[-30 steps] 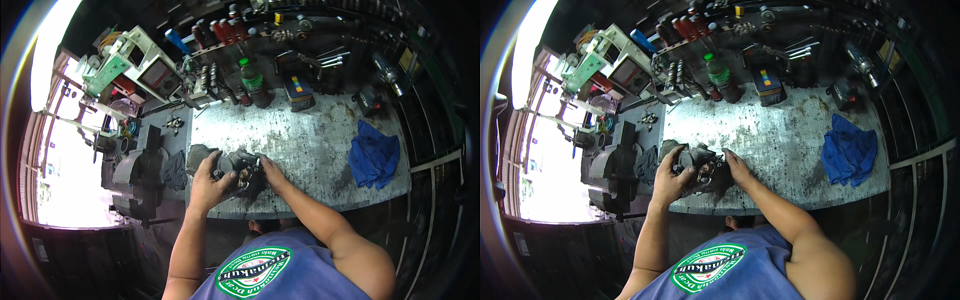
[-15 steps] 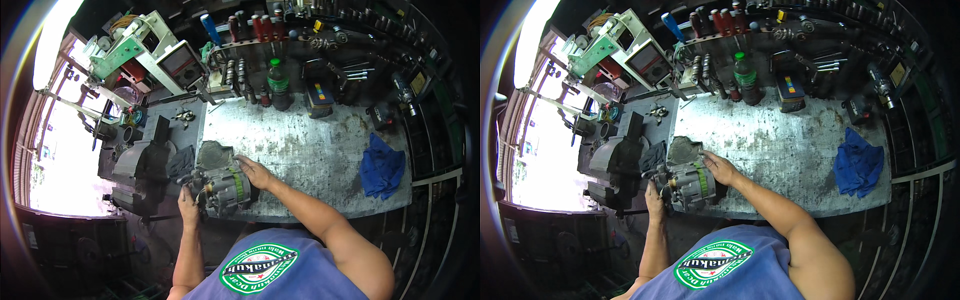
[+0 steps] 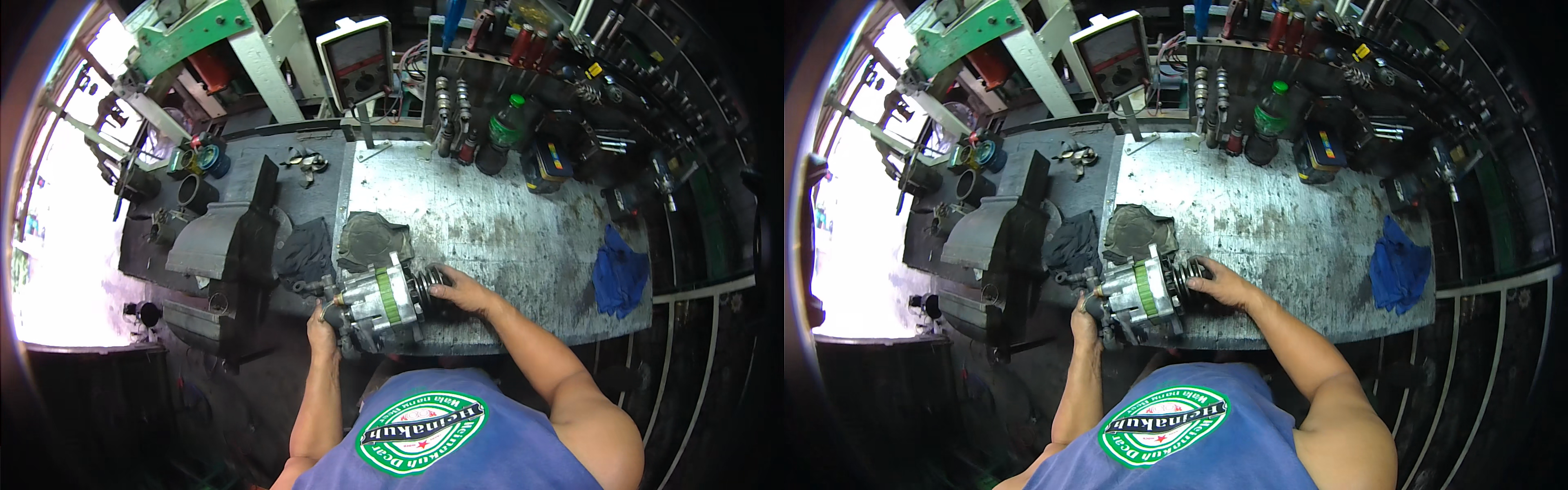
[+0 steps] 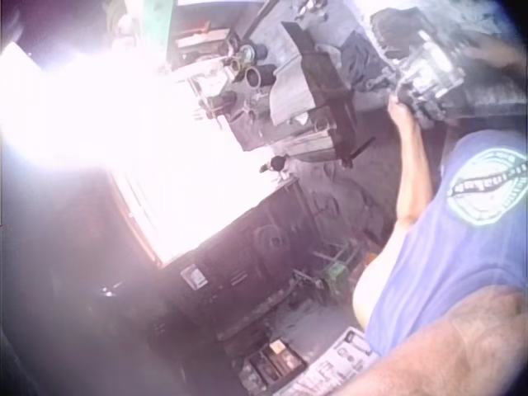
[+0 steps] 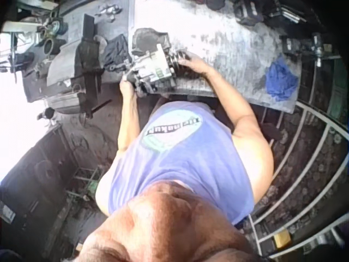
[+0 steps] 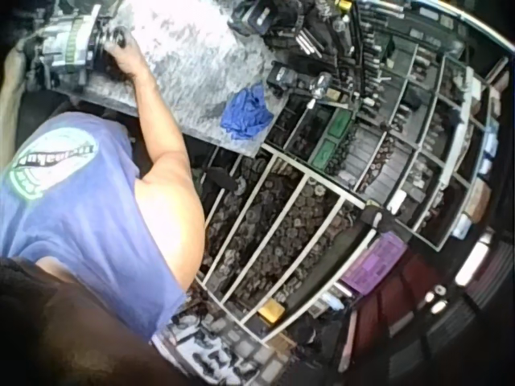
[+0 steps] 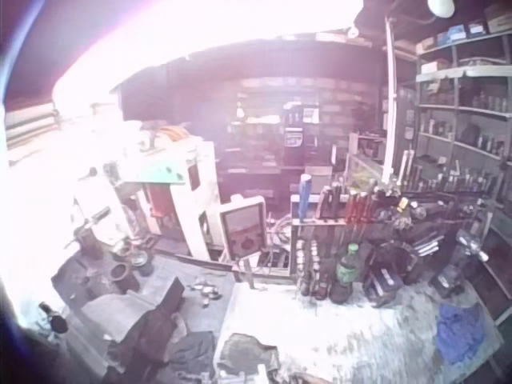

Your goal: The person disassembles a mechanical part on a workbench, removes a bolt, wipes the part with a cloth, and uses a hammer to tap it. The person then retrieves a socket from a tool kit and places it on the bench. Another person works nearby.

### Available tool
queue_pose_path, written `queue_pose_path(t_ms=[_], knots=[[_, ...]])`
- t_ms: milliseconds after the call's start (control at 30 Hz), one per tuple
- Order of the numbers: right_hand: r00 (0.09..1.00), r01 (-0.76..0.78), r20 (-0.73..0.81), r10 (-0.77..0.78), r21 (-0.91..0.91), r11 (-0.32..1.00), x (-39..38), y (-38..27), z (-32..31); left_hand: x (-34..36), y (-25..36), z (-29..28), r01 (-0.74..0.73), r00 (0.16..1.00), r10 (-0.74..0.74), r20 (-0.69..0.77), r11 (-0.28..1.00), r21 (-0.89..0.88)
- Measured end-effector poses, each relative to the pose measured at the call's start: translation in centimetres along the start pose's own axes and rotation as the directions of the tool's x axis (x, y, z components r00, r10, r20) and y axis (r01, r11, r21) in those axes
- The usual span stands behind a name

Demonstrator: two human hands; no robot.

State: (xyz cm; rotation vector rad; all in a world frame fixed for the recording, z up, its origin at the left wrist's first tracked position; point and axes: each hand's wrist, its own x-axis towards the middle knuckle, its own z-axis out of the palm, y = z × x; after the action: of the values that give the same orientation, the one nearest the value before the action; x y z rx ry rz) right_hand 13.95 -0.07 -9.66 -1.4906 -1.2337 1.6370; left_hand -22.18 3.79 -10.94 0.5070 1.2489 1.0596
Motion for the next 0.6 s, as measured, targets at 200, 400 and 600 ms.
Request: queue_pose_path(t_ms=[200, 400, 600], knots=[[0.995, 0.095, 0.028, -0.096, 0.025, 0.995, -1.5, -0.7, 0.1, 1.9, 1.3, 0.2, -0.011, 0.999, 0.007, 0.040, 0.994, 0.110], [0.919, -0.391, 0.103, 0.381, 0.369, 0.843, -1.3, -1.4, 0.6, 3.4, 2.2, 0.1, 0.076, 0.991, -0.088, 0.103, 0.990, 0.117], [0.972, -0.129, -0.126, 0.198, 0.422, 0.897, -2.5, 0.0, 5.2, 2.9, 1.9, -0.1, 0.121, 0.984, -0.132, 0.116, 0.988, 0.091]])
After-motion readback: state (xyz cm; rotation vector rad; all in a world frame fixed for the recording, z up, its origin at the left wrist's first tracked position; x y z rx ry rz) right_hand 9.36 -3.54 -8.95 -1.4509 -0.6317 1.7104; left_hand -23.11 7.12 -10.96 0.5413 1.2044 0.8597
